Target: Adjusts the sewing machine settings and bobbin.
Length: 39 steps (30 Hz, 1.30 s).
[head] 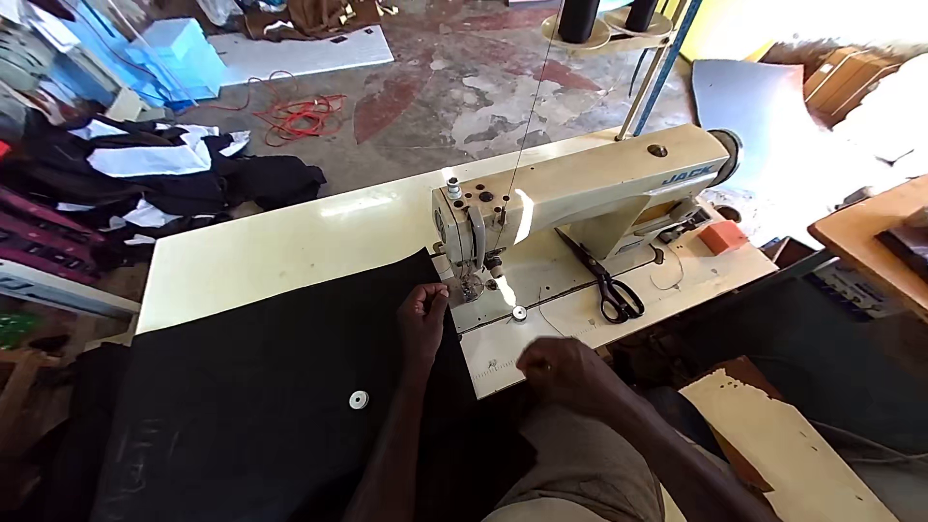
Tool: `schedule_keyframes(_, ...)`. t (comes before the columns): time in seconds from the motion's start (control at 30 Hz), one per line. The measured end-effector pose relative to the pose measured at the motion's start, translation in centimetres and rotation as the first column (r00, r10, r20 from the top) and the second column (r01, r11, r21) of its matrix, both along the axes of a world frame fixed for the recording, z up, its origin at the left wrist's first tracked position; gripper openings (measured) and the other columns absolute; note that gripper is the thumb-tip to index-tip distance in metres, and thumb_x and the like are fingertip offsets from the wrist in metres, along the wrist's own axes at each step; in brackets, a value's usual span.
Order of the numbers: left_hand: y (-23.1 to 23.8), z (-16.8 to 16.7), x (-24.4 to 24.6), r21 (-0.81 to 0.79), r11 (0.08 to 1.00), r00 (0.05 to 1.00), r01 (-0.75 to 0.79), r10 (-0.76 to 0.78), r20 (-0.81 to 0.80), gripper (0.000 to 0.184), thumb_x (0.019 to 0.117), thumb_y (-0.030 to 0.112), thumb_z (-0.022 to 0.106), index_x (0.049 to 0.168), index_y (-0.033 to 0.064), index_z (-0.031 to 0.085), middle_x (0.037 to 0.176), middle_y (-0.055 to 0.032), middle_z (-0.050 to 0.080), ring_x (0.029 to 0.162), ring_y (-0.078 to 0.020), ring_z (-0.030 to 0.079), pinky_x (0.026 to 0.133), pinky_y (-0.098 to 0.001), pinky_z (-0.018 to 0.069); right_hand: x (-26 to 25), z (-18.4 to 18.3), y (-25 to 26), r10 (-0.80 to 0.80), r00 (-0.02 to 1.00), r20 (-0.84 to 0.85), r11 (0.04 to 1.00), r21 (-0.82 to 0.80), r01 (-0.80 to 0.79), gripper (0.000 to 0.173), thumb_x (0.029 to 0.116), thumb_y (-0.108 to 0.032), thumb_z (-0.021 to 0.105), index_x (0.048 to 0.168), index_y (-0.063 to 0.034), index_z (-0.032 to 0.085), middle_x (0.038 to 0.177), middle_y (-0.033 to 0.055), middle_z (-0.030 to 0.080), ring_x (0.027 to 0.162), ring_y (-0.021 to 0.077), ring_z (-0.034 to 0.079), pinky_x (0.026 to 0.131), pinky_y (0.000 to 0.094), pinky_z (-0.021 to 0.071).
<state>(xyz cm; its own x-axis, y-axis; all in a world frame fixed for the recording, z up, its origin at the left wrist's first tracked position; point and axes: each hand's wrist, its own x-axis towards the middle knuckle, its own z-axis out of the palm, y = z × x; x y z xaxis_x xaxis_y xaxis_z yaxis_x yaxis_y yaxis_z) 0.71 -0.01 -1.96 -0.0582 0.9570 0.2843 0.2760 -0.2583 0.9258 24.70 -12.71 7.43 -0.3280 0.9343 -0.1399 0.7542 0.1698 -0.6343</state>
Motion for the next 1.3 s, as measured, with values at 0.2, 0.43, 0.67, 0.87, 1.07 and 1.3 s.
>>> schedule_keyframes(0.2, -0.5, 0.2, 0.1, -0.038, 0.999, 1.000, 0.014, -0.014, -0.002, 0.017, 0.1027, 0.020, 0.063, 0.112, 0.0071, 0.070, 0.093, -0.0056, 0.070, 0.074, -0.0141, 0.064, 0.066, -0.0310, 0.0551, -2.5, -3.9, 12.4, -0.099, 0.992, 0.077, 0.975, 0.209, 0.081, 0.028, 0.0967, -0.026, 0.067, 0.121, -0.0121, 0.074, 0.115, 0.0172, 0.069, 0.113, 0.0377, 0.064, 0.093, 0.0602, 0.0519)
schedule_keyframes(0.43, -0.6, 0.3, 0.3, -0.014, 1.000, 0.999, 0.002, -0.002, -0.035, 0.016, 0.1023, 0.018, 0.063, 0.110, 0.0073, 0.071, 0.092, -0.0054, 0.070, 0.072, -0.0142, 0.064, 0.064, -0.0315, 0.0558, -3.3, -6.7, 17.3, -0.062, 0.989, -0.133, 0.975, 0.202, 0.088, 0.023, 0.0949, -0.024, 0.069, 0.105, -0.0046, 0.073, 0.107, 0.0171, 0.071, 0.101, 0.0329, 0.069, 0.090, 0.0566, 0.0543)
schedule_keyframes(0.67, 0.3, -0.2, 0.7, 0.073, 0.997, 0.995, 0.020, -0.012, -0.103, 0.018, 0.0996, 0.019, 0.067, 0.109, 0.0057, 0.071, 0.094, -0.0041, 0.071, 0.078, -0.0102, 0.066, 0.073, -0.0296, 0.0585, 0.3, -6.7, 17.9, 0.209, 0.974, -0.086, 0.931, 0.321, -0.171, 0.015, 0.0943, -0.017, 0.068, 0.104, -0.0063, 0.073, 0.104, 0.0134, 0.071, 0.101, 0.0292, 0.068, 0.091, 0.0535, 0.0547)
schedule_keyframes(0.87, 0.9, 0.5, 3.5, 0.164, 0.986, 0.907, -0.041, 0.106, -0.407, 0.049, 0.0928, 0.046, 0.073, 0.095, -0.0020, 0.065, 0.092, -0.0139, 0.063, 0.074, -0.0261, 0.062, 0.068, -0.0478, 0.0555, 1.0, -6.1, 19.0, 0.268, 0.948, -0.170, 0.950, 0.208, -0.231, 0.023, 0.0945, -0.015, 0.067, 0.083, 0.0054, 0.066, 0.082, 0.0176, 0.065, 0.079, 0.0292, 0.064, 0.076, 0.0514, 0.0501)
schedule_keyframes(1.07, 1.7, 0.2, 4.2, 0.182, 0.979, 0.918, -0.086, 0.149, -0.368, 0.027, 0.0989, 0.025, 0.069, 0.092, -0.0007, 0.070, 0.089, -0.0132, 0.069, 0.079, -0.0259, 0.068, 0.075, -0.0488, 0.0572, 1.1, -6.5, 18.9, 0.252, 0.950, -0.185, 0.953, 0.217, -0.211, 0.026, 0.0945, -0.016, 0.068, 0.082, 0.0059, 0.065, 0.080, 0.0175, 0.064, 0.077, 0.0297, 0.063, 0.073, 0.0519, 0.0499)
schedule_keyframes(1.3, 0.7, -0.1, 3.2, 0.221, 0.975, 0.985, 0.032, 0.006, -0.171, 0.013, 0.0989, 0.015, 0.065, 0.102, 0.0056, 0.074, 0.086, -0.0025, 0.069, 0.068, -0.0066, 0.062, 0.063, -0.0253, 0.0554, 0.6, -6.0, 18.8, 0.173, 0.975, -0.141, 0.978, 0.138, -0.154, 0.023, 0.0955, -0.017, 0.067, 0.090, 0.0051, 0.067, 0.087, 0.0200, 0.066, 0.085, 0.0332, 0.066, 0.079, 0.0555, 0.0503)
